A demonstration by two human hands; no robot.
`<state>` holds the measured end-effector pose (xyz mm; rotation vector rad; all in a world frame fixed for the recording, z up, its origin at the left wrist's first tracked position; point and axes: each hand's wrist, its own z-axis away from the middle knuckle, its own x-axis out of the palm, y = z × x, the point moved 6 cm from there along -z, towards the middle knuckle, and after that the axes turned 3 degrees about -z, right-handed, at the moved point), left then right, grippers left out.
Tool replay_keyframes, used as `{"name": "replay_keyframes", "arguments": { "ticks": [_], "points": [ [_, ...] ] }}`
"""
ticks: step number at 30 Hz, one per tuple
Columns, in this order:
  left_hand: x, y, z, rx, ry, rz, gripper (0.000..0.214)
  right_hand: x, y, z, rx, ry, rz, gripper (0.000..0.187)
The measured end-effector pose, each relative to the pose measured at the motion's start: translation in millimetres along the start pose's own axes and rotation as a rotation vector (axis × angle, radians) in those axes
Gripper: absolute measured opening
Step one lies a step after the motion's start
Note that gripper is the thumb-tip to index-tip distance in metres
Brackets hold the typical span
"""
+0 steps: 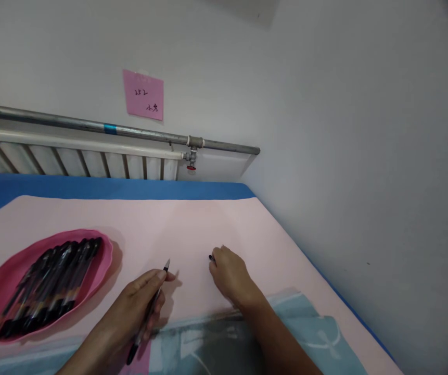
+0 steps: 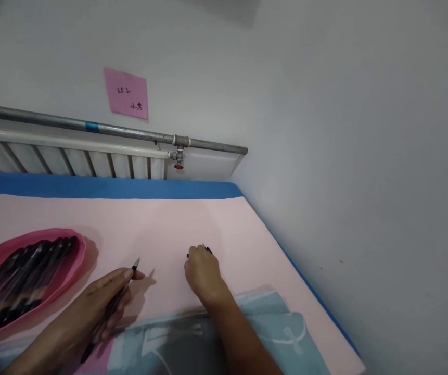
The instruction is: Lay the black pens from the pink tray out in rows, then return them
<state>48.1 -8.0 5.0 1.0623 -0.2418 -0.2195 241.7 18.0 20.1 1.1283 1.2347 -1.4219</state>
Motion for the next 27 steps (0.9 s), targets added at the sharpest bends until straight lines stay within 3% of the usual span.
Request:
{"name": "replay_keyframes", "arguments": {
  "ticks": [8, 12, 14, 18, 20, 23, 27],
  "points": [
    [5.5, -4.5, 1.7, -0.028, -0.085, 0.096, 0.045, 7.1, -14.3, 5.1, -0.026, -0.054, 0.038, 0.019],
    [7.6, -4.4, 1.5, -0.027, -0.124, 0.102, 0.044, 2.6, -14.6, 3.0, -0.037, 0.008, -0.077, 0.015],
    [9.7, -3.4, 1.6, -0.022, -0.165, 0.089, 0.048, -1.3, -13.7, 1.0, -0.022, 0.065, -0.330, 0.013],
    [11.8, -3.6, 0.8, 0.001, -0.205, 0.081, 0.049, 1.2, -17.4, -0.8, 0.055, 0.074, -1.208, 0.023],
    [12.5, -5.6, 0.3, 0.005, -0.211, 0.079, 0.048, 3.2, -24.1, 0.7, 0.086, 0.073, -1.544, 0.027],
    [14.3, -8.7, -0.1, -0.003, -0.222, 0.060, 0.050, 2.5, -33.1, 5.0, 0.101, 0.115, -1.746, 0.028],
    [16.5, -8.9, -0.1, -0.002, -0.236, 0.044, 0.050, 0.7, -40.9, 9.8, 0.070, 0.110, -1.679, 0.024]
  ]
}}
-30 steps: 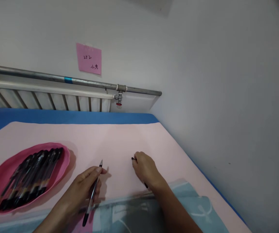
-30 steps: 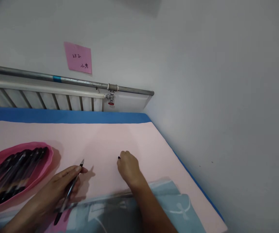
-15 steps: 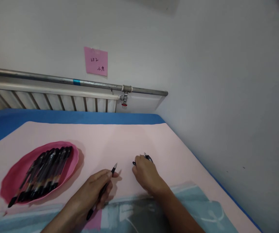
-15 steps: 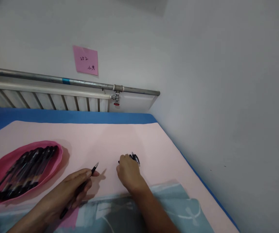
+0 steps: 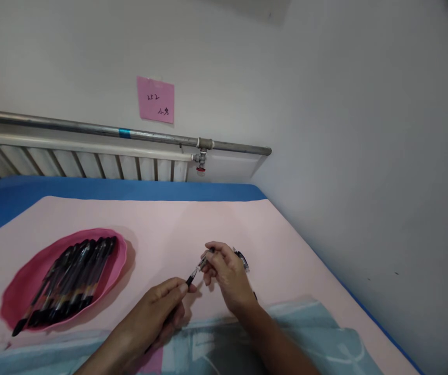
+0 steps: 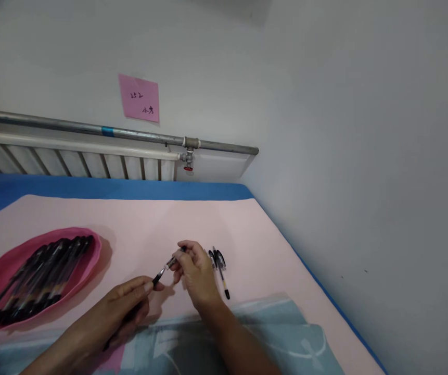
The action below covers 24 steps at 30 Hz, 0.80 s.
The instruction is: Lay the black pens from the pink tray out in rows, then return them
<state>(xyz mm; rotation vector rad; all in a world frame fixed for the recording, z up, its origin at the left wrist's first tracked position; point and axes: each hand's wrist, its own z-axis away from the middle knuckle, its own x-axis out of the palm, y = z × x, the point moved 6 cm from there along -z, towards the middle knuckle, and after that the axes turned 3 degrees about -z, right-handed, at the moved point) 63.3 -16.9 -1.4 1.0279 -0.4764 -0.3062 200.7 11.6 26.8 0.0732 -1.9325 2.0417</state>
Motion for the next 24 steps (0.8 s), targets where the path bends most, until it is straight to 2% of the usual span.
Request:
{"name": "replay_keyframes", "arguments": {
  "ticks": [5, 9, 13, 19, 24],
  "points": [
    [1.4, 1.2, 0.5, -0.004, -0.023, 0.010, 0.044, 1.9, 0.4, 2.2, -0.053, -0.035, 0.086, 0.022],
    [-1.1, -0.8, 0.8, 0.005, -0.011, 0.037, 0.034, 7.5, 8.8, 3.6, 0.007, -0.110, 0.095, 0.024],
    [-1.0, -2.8, 1.2, 0.006, -0.042, 0.113, 0.028, 9.9, 13.3, 5.1, 0.081, -0.117, 0.055, 0.024],
    [-1.8, 3.2, 2.6, 0.041, -0.054, -0.027, 0.028, 16.8, 21.4, 7.1, 0.180, -0.246, 0.034, 0.020],
    [-4.1, 6.7, -0.9, 0.063, -0.060, -0.080, 0.032, 17.2, 22.1, 8.8, 0.149, -0.205, 0.002, 0.021]
  ]
}}
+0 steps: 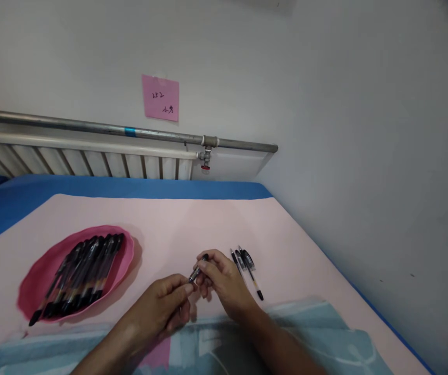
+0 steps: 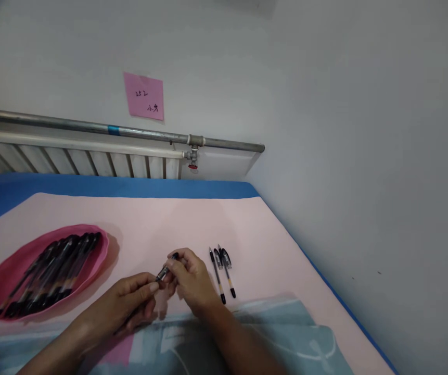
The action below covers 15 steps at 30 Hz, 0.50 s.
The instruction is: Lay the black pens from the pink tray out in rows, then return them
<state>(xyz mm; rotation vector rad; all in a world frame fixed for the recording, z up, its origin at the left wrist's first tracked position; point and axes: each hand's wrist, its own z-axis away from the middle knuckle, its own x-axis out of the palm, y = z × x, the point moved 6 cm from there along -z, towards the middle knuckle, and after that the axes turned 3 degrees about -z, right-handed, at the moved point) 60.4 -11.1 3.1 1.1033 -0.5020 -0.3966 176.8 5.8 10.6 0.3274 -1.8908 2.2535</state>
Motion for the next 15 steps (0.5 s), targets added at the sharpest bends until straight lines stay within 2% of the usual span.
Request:
{"name": "replay_keyframes", "arguments": {
  "ticks": [4, 7, 15],
  "points": [
    [-4.0, 1.3, 0.4, -0.007, 0.017, 0.053, 0.032, -0.6, -1.3, 0.3, -0.035, 0.021, -0.017, 0.022],
    [-7.0, -1.5, 1.1, -0.035, 0.040, 0.012, 0.032, -1.0, -1.1, -0.7, -0.045, 0.023, -0.026, 0.019],
    [-8.5, -5.3, -3.5, -0.008, 0.098, 0.003, 0.035, 6.0, 1.6, -3.2, -0.032, -0.024, -0.088, 0.020]
  ]
}}
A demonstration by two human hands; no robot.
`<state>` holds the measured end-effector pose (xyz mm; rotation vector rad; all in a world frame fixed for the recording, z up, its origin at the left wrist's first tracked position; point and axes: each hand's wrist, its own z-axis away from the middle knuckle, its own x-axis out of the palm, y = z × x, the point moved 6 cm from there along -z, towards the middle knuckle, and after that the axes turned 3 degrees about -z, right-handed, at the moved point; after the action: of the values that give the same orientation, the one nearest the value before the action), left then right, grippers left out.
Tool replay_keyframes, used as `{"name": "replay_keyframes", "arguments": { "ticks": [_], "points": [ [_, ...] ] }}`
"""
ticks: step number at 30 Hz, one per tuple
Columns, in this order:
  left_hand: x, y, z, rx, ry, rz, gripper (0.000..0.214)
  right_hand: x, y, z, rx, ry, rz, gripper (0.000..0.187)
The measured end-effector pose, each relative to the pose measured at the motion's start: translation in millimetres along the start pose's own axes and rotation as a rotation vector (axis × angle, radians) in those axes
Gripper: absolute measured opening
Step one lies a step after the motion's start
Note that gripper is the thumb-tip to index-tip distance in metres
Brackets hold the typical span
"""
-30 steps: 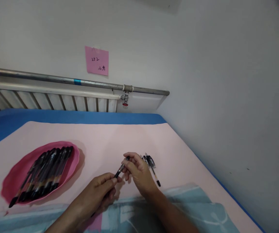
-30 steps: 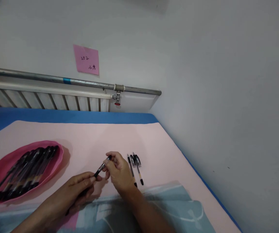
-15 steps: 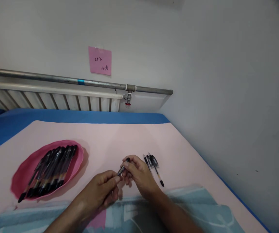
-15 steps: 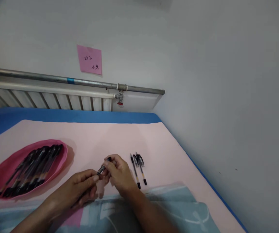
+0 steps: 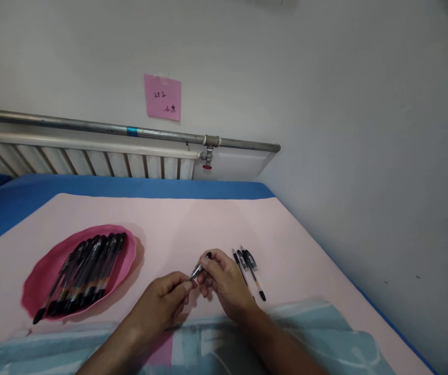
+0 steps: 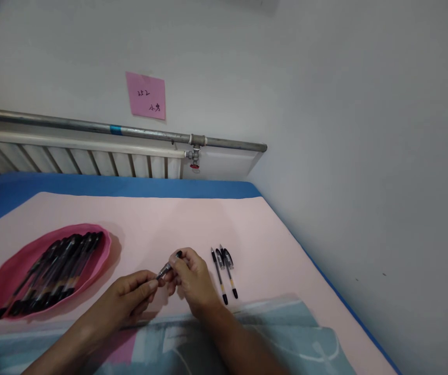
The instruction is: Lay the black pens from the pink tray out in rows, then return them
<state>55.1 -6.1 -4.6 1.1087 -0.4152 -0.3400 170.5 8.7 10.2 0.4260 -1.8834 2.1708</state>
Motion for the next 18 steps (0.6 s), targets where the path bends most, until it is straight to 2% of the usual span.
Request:
{"name": "replay_keyframes", "arguments": {
  "ticks": [5, 14, 16, 18],
  "points": [
    [-3.5, 0.0, -0.1, 0.017, 0.042, -0.069, 0.035, 1.4, 0.2, -0.3, -0.006, -0.019, 0.014, 0.020],
    [-8.9, 12.5, 1.0, 0.163, 0.106, -0.385, 0.035, 4.0, 8.9, -1.0, 0.057, -0.032, 0.062, 0.024],
    [-17.3, 17.2, 3.5, 0.177, 0.158, -0.409, 0.037, -3.1, 2.8, -2.7, 0.034, -0.001, 0.079, 0.027],
    [-34.6, 24.4, 8.3, 0.183, 0.276, -0.436, 0.044, -22.6, -12.2, -4.8, -0.056, 0.121, 0.157, 0.030]
  ]
}}
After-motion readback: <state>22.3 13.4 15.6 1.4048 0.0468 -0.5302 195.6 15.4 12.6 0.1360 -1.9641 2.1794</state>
